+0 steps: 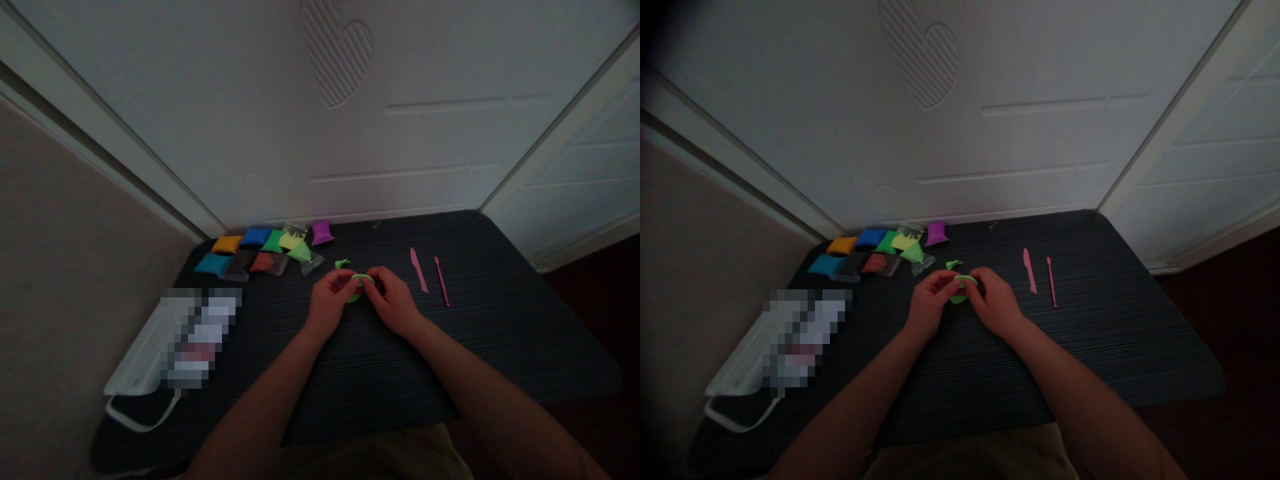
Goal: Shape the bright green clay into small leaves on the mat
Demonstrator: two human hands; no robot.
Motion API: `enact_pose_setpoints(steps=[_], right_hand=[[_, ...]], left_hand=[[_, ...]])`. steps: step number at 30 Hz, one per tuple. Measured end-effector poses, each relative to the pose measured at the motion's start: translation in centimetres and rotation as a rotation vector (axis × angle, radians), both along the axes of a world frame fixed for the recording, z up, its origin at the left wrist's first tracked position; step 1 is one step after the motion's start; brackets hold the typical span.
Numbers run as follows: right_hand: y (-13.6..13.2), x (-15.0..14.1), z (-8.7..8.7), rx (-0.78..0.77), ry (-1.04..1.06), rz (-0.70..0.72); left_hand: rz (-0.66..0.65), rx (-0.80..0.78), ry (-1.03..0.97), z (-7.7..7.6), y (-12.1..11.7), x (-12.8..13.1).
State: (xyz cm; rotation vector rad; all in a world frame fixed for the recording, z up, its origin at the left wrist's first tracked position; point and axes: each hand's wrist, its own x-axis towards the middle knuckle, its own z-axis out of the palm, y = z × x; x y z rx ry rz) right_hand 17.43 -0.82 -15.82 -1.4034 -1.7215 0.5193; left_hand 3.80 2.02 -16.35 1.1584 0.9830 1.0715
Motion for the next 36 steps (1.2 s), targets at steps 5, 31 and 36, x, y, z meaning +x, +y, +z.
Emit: enact_pose_setpoints(steps=[5,31,36], right_hand=[[-0.03,0.04,0.14,-0.011,0.066,-0.008],[-0.07,-0.33,-0.21,-0.197,0.256,0.053],[0.36,-0.29,-0.36,-0.169,0.384,0.002]], left_hand=[[-0.023,-0.001,0.014,0.21,-0.04,-0.08],[0.076,0.076,0.099,0.33,-0.09,-0.1],[-0.014,0.127,0.104,-0.08,-0.12,-0.14]])
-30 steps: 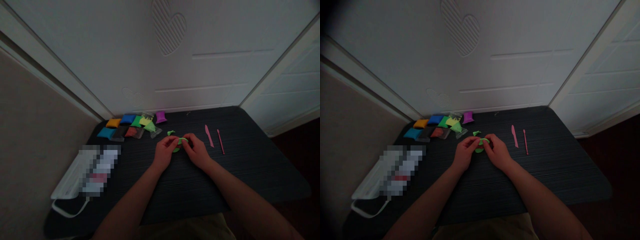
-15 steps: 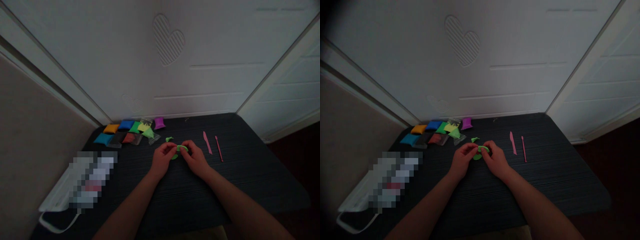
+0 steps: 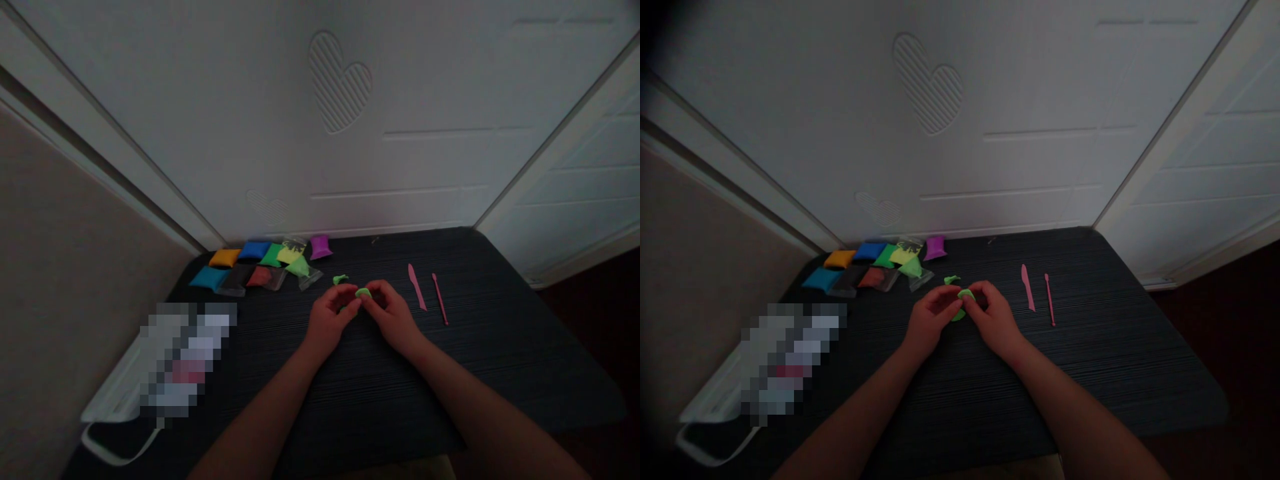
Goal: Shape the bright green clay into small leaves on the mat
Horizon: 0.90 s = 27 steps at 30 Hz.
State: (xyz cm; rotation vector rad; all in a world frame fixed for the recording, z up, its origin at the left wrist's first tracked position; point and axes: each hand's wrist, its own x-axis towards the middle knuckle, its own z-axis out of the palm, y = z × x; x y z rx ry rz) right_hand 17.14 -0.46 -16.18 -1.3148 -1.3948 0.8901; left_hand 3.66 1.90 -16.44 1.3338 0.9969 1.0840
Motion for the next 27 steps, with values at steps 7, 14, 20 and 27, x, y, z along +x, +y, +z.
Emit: enact_pose_setpoints(steps=[7,14,20,27], right_hand=[[-0.02,-0.05,-0.28,-0.053,0.058,0.043],[0.03,0.04,-0.35,-0.063,0.057,0.047],[0.37,0.22,-0.72,-0.092,0.183,0.006],[-0.31,-0.12,-0.06,-0.015,-0.037,-0.003]], left_hand=[[0.054,0.011,0.128,0.22,-0.02,-0.14],[0.02,-0.104,-0.006,0.27,0.15,-0.16],[-0.014,-0.135,-0.051,-0.21,0.29,0.04],[0.04,-0.032,0.075,-0.07,0.03,0.09]])
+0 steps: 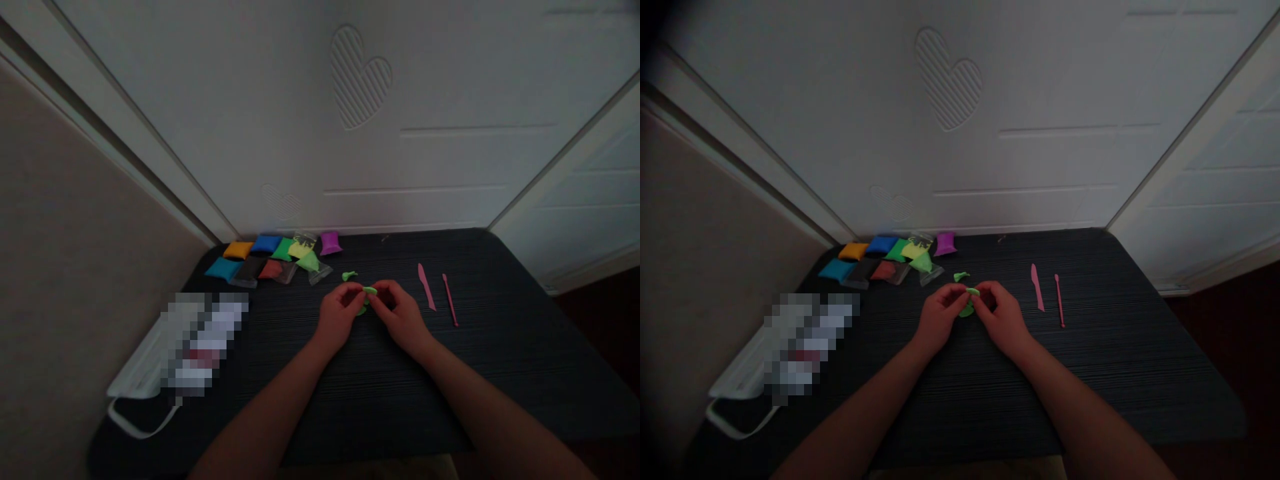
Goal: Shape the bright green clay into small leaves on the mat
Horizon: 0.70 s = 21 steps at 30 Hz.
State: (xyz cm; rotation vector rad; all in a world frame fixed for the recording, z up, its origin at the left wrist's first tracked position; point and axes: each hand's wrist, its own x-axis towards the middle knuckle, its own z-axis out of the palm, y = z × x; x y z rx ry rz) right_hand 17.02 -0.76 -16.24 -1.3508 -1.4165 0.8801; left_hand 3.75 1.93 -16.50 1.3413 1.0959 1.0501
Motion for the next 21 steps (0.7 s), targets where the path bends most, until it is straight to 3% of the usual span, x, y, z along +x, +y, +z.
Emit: enact_pose_setpoints(steps=[6,13,18,21], right_hand=[[0.06,0.02,0.07,0.026,-0.132,-0.017],[0.01,0.12,0.01,0.119,-0.206,-0.014],[-0.25,0.29,0.24,0.225,-0.279,-0.028],[-0.34,0.37,0.3,0.275,-0.308,-0.042]], left_hand=[[0.039,0.144,0.12,-0.11,-0.18,-0.13],[0.103,0.502,0.372,0.12,-0.12,-0.66],[0.14,0.737,0.419,0.31,-0.31,-0.72],[0.15,0.795,0.437,0.28,-0.46,-0.67]])
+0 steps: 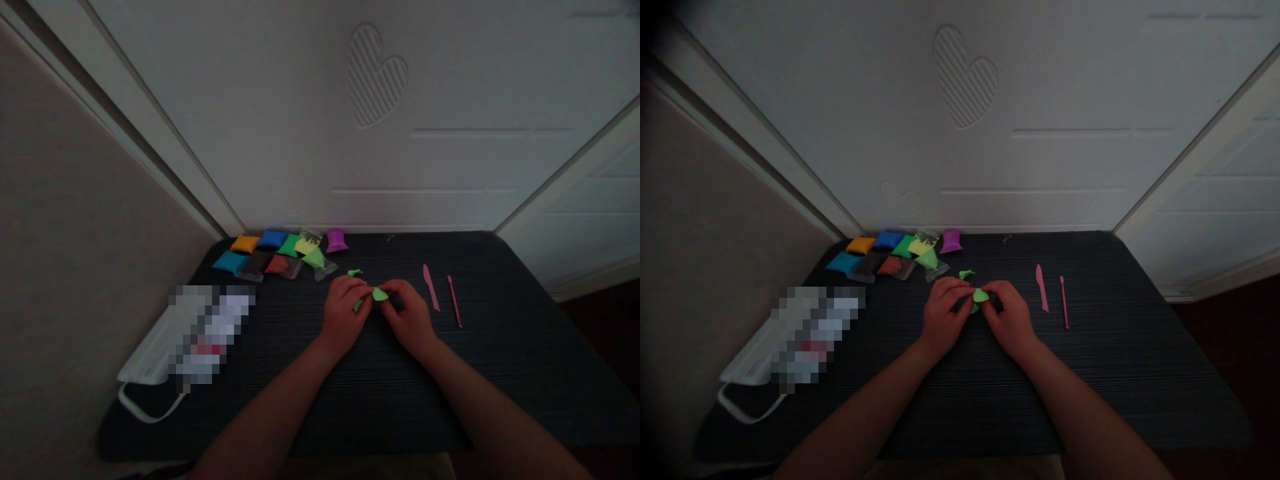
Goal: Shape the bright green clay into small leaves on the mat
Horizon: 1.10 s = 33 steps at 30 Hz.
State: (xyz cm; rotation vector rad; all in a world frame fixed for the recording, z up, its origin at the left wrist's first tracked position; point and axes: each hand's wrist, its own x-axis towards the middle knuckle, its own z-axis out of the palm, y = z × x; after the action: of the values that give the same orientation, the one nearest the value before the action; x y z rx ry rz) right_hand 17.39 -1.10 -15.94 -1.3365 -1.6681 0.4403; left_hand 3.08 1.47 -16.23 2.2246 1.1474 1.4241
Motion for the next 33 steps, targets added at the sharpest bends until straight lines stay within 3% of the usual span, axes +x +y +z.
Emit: enact_pose_setpoints(steps=[6,19,23,28,33], right_hand=[[0.0,0.0,0.1,0.003,0.008,0.008],[0.3,0.1,0.1,-0.151,0.085,-0.003],[0.9,0.9,-0.6,-0.211,0.173,-0.093],[1.5,1.2,-1.4,-0.275,0.34,-0.04],[1.6,1.1,-1.5,-0.345,0.369,-0.015]], left_hand=[[0.01,0.013,-0.011,0.0,-0.1,0.1],[-0.04,-0.13,0.034,0.3,0.4,-0.3],[-0.054,-0.175,0.147,0.4,0.9,-0.9],[-0.059,-0.184,0.393,0.3,0.7,-0.7],[0.095,-0.112,0.382,0.5,1.0,-1.0]])
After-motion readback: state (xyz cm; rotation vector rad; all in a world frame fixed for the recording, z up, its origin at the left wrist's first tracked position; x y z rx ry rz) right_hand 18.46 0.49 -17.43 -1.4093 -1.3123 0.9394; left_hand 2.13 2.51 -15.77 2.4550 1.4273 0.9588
